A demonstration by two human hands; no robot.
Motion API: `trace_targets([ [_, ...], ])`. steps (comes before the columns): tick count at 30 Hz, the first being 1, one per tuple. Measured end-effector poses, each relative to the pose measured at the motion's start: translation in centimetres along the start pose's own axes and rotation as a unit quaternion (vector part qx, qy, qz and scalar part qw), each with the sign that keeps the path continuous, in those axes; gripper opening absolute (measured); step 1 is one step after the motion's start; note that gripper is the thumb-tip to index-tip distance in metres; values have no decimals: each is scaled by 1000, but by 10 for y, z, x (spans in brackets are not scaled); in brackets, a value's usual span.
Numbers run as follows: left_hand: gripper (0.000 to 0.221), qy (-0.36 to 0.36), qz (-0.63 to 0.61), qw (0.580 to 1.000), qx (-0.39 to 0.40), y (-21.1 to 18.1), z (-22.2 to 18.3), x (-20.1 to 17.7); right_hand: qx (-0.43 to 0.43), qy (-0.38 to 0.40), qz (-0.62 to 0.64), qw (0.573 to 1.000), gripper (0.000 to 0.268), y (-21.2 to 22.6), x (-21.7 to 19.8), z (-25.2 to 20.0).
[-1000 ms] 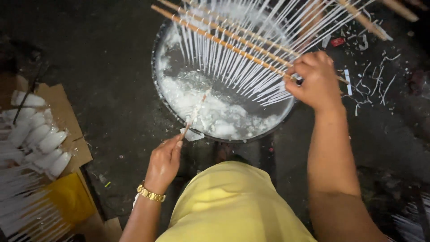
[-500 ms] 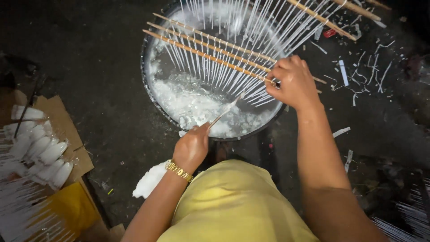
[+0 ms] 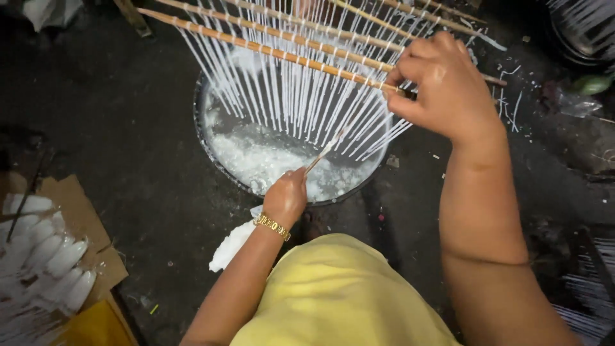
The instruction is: Dipping multiple candle wicks into a vat of molten wax and hanging them on a rack to dry.
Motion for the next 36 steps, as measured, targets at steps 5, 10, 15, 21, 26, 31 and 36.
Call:
trace_targets([
  [5,28,27,-14,999,-24,32,-9,23,-34,-21,-17,999,10,7,-19,2],
  [10,30,5,-29,999,-15,41,-13,27,-49,-29,-18,998,10,22,-26,3],
  [15,26,34,-30,998,-44,44,-20,23,-40,-10,-23,999,12,34,-26,4],
  [21,16,155,86,976,-129,73,-39,38,-39,-18,-7,999,9,48,-37,9],
  [26,34,153,21,975,-161,60,-89,-8,-79,-21,21,996,6,69,-56,13],
  [31,25,97,-21,994,-55,20,-135,-51,-31,-7,46,998,11,100,-57,18],
  [36,42,-63,-44,994,83,-7,-157,-78,-64,-29,26,997,12,118,-48,22],
])
Point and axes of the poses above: each hand's wrist, its own z-axis towards the middle knuckle, its own x-axis out of the palm, y = z × x, the point moved 2 cm from there along z, towards the middle knuckle, and after that the axes turned 7 degrees about x, right-handed, at the moved point
